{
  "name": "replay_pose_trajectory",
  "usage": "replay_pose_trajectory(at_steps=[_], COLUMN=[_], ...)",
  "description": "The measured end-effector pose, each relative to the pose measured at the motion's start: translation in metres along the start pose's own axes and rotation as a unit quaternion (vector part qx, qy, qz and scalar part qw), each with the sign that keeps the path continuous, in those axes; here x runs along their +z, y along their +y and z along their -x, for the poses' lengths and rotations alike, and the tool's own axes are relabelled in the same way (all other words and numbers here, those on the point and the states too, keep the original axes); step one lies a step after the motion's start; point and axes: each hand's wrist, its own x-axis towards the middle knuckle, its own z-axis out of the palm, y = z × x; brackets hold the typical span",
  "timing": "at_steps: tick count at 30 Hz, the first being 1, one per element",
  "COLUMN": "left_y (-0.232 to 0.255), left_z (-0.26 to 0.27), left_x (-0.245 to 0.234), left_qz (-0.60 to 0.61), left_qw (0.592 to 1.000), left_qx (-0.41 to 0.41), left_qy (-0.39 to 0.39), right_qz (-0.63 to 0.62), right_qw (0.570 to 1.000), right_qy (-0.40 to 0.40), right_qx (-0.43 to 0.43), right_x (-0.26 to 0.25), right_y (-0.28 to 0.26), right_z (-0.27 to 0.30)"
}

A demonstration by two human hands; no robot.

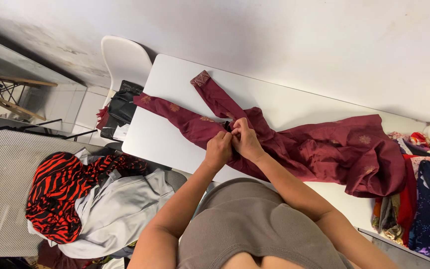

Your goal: Folding various items of clothing, including a patterned blue wrap, a maroon kurta, and tiger-print leggings, on a white table.

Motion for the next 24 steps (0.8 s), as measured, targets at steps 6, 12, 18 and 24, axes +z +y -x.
replay_pose_trajectory(at_steps=[6,12,18,24], left_y=[0.018,0.017,0.0,0.021], left_z=[-0.009,-0.005,-0.002,-0.005], left_x=[-0.024,-0.016,-0.001,-0.018], left_qz=[0.128,0.156,0.311,0.153], left_qw=[0.99,0.983,0.901,0.98], left_qx=[-0.045,-0.079,-0.304,-0.114], left_qy=[0.033,0.053,0.006,0.059], right_qz=[-0.009,-0.006,-0.102,-0.069], right_qw=[0.998,0.999,0.991,0.994], right_qy=[-0.007,0.004,0.009,0.029], right_qx=[0.056,0.051,0.092,0.078], right_x=[0.004,0.008,0.011,0.007], right_y=[0.001,0.013,0.034,0.013], right_z=[0.001,0.001,0.006,0.001])
